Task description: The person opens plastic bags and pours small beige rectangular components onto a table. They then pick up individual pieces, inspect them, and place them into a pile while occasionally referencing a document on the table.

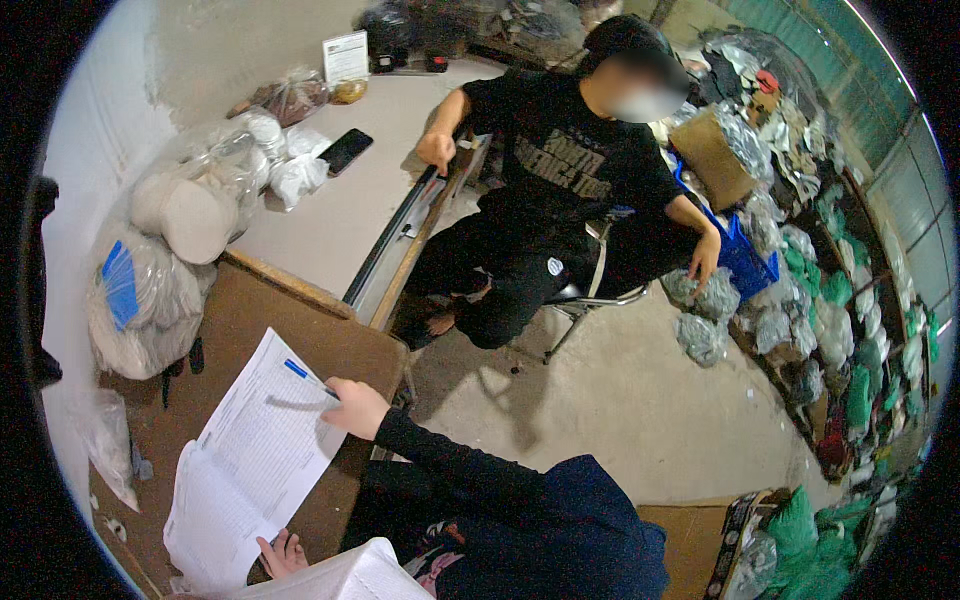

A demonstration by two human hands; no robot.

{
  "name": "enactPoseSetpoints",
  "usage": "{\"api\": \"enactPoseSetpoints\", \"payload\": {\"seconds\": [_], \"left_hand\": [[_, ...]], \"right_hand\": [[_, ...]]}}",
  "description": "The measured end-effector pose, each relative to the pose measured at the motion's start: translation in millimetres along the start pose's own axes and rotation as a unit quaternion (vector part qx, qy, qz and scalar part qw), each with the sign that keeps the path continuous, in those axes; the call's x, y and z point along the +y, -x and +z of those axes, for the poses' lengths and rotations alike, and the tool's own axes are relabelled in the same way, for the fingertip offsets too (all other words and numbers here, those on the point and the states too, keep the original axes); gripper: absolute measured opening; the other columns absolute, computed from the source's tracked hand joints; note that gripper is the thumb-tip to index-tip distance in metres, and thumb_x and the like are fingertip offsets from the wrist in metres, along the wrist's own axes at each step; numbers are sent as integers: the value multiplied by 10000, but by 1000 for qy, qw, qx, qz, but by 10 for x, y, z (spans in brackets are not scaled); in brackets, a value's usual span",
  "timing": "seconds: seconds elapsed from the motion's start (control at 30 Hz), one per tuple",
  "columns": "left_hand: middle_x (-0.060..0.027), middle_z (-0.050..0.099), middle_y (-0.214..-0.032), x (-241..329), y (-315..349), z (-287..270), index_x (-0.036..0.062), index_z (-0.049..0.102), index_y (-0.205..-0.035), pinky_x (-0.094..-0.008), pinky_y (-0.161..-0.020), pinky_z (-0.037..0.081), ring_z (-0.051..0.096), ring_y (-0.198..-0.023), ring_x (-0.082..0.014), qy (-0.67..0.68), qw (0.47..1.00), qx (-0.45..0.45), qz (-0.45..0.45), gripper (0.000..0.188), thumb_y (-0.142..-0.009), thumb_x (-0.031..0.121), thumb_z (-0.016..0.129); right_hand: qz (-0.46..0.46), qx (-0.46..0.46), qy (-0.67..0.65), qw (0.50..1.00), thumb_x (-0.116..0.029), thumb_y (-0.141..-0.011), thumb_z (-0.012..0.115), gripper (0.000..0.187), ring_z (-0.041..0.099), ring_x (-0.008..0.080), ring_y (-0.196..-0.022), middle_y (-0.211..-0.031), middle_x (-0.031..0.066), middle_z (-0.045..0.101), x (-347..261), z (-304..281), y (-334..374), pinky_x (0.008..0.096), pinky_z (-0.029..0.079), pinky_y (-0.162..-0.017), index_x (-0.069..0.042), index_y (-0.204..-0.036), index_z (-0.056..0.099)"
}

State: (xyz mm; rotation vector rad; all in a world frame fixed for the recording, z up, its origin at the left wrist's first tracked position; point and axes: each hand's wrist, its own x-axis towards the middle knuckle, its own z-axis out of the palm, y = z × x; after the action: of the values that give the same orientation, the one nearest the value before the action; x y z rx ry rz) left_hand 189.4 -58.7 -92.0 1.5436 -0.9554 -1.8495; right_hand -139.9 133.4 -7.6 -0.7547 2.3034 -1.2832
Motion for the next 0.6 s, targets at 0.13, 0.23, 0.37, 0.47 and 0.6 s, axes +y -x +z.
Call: {"api": "enactPoseSetpoints", "payload": {"seconds": [0.13,0.23,0.37,0.47,0.6], "left_hand": [[-166,639,-1136,-8,-795,-541,-73,552,-1160,-352,-864,488,612,-1038,-286,-88,982,-107,-129,788,-857,654,546],[-72,655,-809,158,-731,-492,60,613,-848,-314,-706,499,621,-767,-207,-52,960,-189,-200,597,-860,653,544],[-7,539,-619,131,-324,109,129,507,-882,-229,-444,353,471,-495,-120,-43,985,-70,-150,381,-911,496,603],[13,386,-502,251,763,1043,126,503,-779,-226,-394,252,334,-416,-105,2,999,-23,48,360,-929,438,600],[-17,402,-474,413,1194,1445,12,571,-939,-238,-353,269,417,-376,-106,5,988,-148,54,312,-967,322,555]], "right_hand": [[31,23,89,995,-268,-803,685,417,634,359,-969,-1126,200,577,-159,-31,125,424,523,-818,-30,-1134,598],[23,52,116,992,-266,-807,690,405,609,336,-1026,-1191,169,507,-81,-207,215,407,520,-848,-44,-1134,603],[-38,133,124,982,-244,-762,722,446,556,409,-1070,-1319,214,431,444,-429,317,432,487,-919,-88,-1162,602],[35,164,215,962,-308,-790,731,540,595,404,-1059,-1356,237,453,535,-582,476,414,487,-931,-96,-1262,575],[89,74,-199,973,-89,-849,680,513,587,111,-984,-1196,79,640,702,-948,697,263,478,-850,-12,-1334,531]]}}
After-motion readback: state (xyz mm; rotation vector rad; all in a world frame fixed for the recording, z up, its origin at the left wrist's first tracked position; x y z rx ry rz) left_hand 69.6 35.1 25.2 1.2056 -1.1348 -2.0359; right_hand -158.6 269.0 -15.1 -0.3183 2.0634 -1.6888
